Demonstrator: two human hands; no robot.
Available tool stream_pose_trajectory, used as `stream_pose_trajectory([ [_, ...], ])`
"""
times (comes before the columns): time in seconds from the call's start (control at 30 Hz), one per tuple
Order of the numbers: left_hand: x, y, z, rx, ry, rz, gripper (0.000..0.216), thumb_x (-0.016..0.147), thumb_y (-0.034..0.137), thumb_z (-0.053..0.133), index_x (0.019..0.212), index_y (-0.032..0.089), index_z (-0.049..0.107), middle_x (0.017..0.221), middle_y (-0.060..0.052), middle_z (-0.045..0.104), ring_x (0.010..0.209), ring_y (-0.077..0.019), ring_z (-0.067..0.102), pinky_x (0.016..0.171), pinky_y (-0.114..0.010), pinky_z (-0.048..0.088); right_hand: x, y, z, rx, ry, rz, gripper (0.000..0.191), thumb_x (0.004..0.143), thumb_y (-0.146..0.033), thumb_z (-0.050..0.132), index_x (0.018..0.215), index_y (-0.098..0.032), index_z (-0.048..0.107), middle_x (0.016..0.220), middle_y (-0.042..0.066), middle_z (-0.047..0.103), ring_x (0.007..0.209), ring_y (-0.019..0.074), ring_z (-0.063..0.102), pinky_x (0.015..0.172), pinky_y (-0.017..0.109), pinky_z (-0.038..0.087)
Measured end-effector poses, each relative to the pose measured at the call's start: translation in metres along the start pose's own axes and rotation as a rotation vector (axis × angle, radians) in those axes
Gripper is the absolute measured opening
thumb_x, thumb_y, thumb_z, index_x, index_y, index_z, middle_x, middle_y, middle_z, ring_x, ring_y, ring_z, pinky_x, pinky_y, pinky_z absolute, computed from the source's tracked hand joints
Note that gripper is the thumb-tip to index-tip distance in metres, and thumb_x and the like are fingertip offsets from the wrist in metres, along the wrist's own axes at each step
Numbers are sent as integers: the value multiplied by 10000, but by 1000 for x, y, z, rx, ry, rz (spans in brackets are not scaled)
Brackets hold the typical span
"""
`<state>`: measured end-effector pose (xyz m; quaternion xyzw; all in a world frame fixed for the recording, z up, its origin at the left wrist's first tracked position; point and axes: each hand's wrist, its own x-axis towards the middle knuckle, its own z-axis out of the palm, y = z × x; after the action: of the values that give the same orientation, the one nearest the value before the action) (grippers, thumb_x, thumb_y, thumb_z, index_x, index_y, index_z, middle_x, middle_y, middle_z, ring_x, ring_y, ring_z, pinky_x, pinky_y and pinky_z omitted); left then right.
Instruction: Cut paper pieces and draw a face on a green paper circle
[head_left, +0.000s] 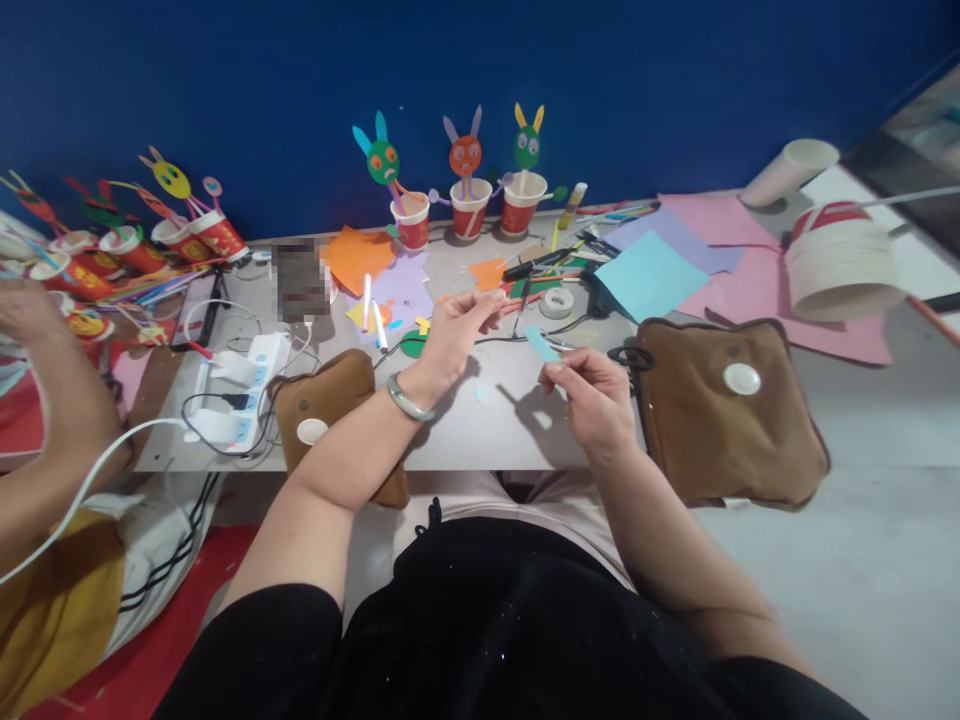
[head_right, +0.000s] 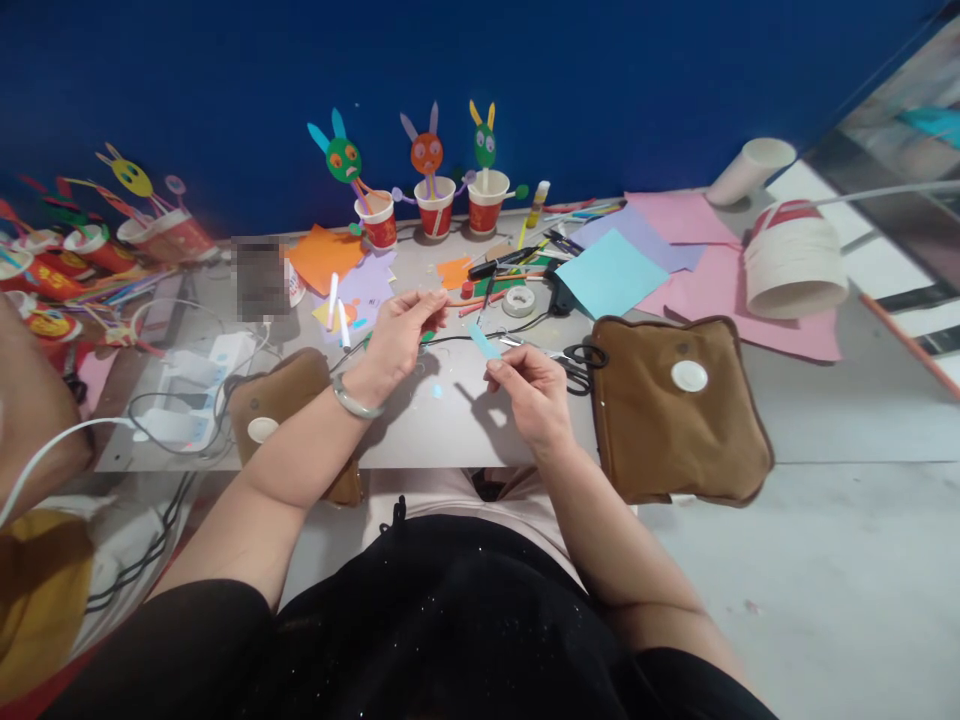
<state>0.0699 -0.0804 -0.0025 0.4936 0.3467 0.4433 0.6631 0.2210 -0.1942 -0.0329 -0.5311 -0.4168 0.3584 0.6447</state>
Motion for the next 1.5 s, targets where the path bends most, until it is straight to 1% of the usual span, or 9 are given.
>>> stream_pose_trajectory([
  [0.1, -3, -4, 3, 41, -92, -59, 450, 818, 600, 898, 790, 178, 745, 729, 17, 682, 686, -87, 585, 678, -251, 430, 0, 2, -1, -17, 42, 2, 351, 783, -472, 900, 663, -235, 671, 608, -29, 664, 555, 130, 580, 636, 302, 504],
  [0.23, -15, -6, 9, 86, -380, -89, 518, 656, 597, 998, 721, 173, 708, 676, 31, 669, 659, -89, 567, 651, -254, 410, 1, 5, 3, -12, 23, -11, 397, 799, -532, 895, 677, -236, 660, 635, -26, 677, 570, 131, 588, 661, 312, 524],
  [0.4, -20, 0, 12, 71, -388, -80, 540, 687, 598, 975, 607, 180, 643, 602, 39, 628, 630, -93, 554, 673, -269, 445, 1, 5, 1, -100, -69, -42, 394, 888, -561, 812, 710, -233, 685, 680, 1, 731, 620, 152, 639, 678, 313, 541],
  [0.6, -11, 2, 10, 69, -220, -102, 486, 751, 457, 984, 616, 176, 611, 586, 52, 625, 556, -47, 489, 590, -223, 381, 14, -26, -62, -998, -208, -126, 229, 974, -391, 664, 925, -213, 800, 954, 99, 814, 927, 281, 752, 899, 409, 567],
  [0.77, -12, 7, 12, -38, -221, -227, 478, 751, 359, 1006, 686, 186, 565, 556, 75, 613, 522, -54, 586, 530, -198, 383, 24, -44, -101, -1601, -373, 49, 353, 953, -302, 635, 1232, -143, 782, 1281, 214, 745, 1183, 366, 692, 927, 431, 509],
  [0.9, -14, 9, 13, -73, -196, -283, 460, 765, 294, 998, 738, 186, 551, 579, 88, 642, 548, -61, 661, 567, -182, 466, 25, -38, -101, -1610, -431, 121, 427, 930, -242, 618, 1340, -155, 700, 1388, 193, 701, 1144, 336, 713, 831, 388, 490],
  [1.13, -13, 9, 10, -97, -219, -304, 308, 905, 129, 836, 788, 185, 557, 650, 47, 712, 660, -95, 751, 741, -229, 609, 28, -27, -94, -1535, -420, 138, 392, 995, -322, 590, 1308, -104, 681, 1303, 215, 743, 1207, 367, 701, 968, 413, 507],
  [1.33, -16, 12, 10, -84, -252, -286, 318, 928, 234, 844, 784, 186, 564, 655, 43, 713, 652, -85, 738, 723, -218, 607, 28, -25, -91, -1607, -371, 186, 273, 935, -281, 633, 1121, -161, 793, 1143, 175, 792, 1015, 317, 745, 767, 359, 492],
  [1.5, -18, 15, 13, -92, -231, -223, 455, 791, 363, 979, 750, 187, 561, 603, 78, 654, 563, -74, 698, 591, -193, 556, 7, -12, -93, -971, -292, 137, 156, 832, -357, 753, 885, -211, 734, 708, 71, 752, 625, 212, 663, 578, 323, 482],
])
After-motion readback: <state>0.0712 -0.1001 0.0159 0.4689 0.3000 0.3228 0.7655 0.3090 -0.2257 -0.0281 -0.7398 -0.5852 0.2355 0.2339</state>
